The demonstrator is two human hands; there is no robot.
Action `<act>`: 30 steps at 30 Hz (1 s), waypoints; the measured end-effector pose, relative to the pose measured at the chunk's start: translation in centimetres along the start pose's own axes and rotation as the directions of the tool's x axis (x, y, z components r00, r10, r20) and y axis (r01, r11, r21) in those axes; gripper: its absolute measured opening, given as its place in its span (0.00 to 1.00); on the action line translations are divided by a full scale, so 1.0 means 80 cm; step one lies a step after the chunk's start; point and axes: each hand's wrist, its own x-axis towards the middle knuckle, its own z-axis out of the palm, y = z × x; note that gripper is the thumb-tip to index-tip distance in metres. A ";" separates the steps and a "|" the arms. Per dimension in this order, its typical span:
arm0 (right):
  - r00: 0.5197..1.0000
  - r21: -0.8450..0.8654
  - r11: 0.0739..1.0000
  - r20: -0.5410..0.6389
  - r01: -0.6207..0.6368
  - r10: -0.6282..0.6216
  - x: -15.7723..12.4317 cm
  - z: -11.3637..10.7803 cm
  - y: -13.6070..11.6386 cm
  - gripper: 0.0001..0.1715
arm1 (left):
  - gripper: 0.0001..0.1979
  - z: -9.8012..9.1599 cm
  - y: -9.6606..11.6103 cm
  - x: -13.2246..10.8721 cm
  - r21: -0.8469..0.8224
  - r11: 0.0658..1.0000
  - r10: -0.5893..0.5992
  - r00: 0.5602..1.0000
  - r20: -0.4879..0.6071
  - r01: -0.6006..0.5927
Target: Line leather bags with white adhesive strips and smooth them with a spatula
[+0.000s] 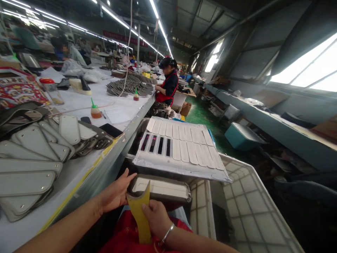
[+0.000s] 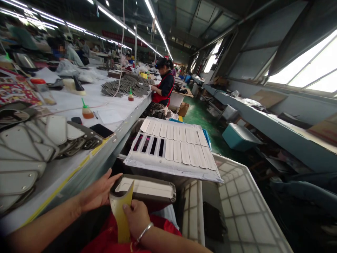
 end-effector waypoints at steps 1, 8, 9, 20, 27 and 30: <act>1.000 0.020 1.000 0.001 -0.019 0.019 -0.001 -0.001 0.003 0.22 | 0.34 0.005 0.002 0.001 -0.030 1.000 -0.001 1.000 0.017 0.002; 0.986 0.103 0.981 0.022 -0.166 0.164 -0.001 -0.002 -0.013 0.18 | 0.35 0.010 -0.004 0.024 -0.059 0.998 0.005 1.000 -0.013 -0.006; 0.984 0.089 0.980 0.025 -0.178 0.177 0.000 -0.002 -0.017 0.17 | 0.35 0.009 -0.005 0.026 -0.050 0.999 0.004 1.000 -0.024 -0.006; 0.956 0.222 0.930 0.095 -0.291 0.277 0.009 0.014 -0.008 0.14 | 0.34 0.004 -0.029 0.047 -0.067 0.988 0.138 0.990 -0.017 -0.138; 0.940 0.330 0.889 0.228 -0.318 0.252 0.013 0.025 -0.017 0.17 | 0.35 -0.020 -0.037 0.046 -0.152 0.969 0.191 0.981 -0.046 -0.195; 0.923 0.383 0.856 0.303 -0.347 0.239 0.012 0.032 -0.024 0.17 | 0.35 -0.030 -0.042 0.048 -0.174 0.964 0.191 0.978 -0.081 -0.203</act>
